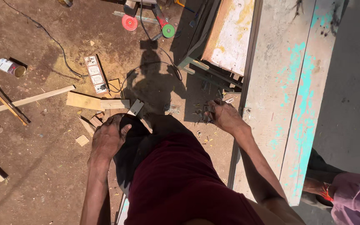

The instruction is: The person organizes various hand tools on a workbench, picking up and placing down a hammer, screwdriver, and wooden mallet. The person then picks up an angle grinder and positions it on the workbench.

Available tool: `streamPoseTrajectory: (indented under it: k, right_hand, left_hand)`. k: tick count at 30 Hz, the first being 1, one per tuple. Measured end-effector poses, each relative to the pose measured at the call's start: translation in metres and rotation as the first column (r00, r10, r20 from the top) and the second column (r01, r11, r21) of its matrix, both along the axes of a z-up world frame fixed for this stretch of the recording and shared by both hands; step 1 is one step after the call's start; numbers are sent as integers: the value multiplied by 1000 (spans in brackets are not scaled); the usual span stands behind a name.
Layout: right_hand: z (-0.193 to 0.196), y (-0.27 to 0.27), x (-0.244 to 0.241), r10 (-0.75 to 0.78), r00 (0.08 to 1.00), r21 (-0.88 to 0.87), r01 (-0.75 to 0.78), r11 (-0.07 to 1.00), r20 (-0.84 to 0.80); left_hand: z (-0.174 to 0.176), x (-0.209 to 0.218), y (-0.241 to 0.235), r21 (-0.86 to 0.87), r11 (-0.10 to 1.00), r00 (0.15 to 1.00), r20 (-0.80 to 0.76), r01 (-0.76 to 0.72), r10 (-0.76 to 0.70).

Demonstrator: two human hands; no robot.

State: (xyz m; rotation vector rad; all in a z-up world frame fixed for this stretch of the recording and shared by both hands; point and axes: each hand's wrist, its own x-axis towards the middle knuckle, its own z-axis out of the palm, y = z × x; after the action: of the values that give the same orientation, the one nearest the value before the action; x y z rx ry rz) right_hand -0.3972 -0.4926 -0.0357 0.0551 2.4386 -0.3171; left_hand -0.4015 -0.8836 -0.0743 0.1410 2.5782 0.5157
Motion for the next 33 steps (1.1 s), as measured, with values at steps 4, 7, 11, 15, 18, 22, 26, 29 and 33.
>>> streamPoseTrajectory:
  k: [4,7,11,15,18,22,26,29,33]
  right_hand:
    - [2,13,6,-98,990,-9,98,995,-103]
    - [0,16,3,-244,968,-15,244,970,-50]
    - [1,21,-35,-303,924,-91,289,953,-236]
    - [-9,27,-115,-321,876,-151,285,947,-361]
    - [-30,41,-203,-370,851,-237,298,925,-372]
    - [-76,79,-342,-227,798,-116,196,974,-558]
    - [-130,122,-433,-35,781,5,49,999,-624]
    - [-161,136,-450,-66,795,55,124,991,-604]
    - [-168,146,-440,-190,825,-3,223,975,-533]
  left_hand:
    - [-16,-61,28,32,991,959,252,127,-131]
    - [-32,-103,53,135,949,939,160,286,-306]
    - [-63,-154,74,285,884,919,30,370,-394]
    - [-121,-220,62,280,886,904,110,371,-413]
    - [-190,-265,41,323,896,924,129,305,-361]
    - [-294,-334,22,454,890,952,246,51,-180]
    - [-366,-406,11,316,946,937,346,-71,-46]
    - [-409,-487,21,105,987,901,429,-118,63]
    - [-469,-615,72,43,991,925,367,-123,99]
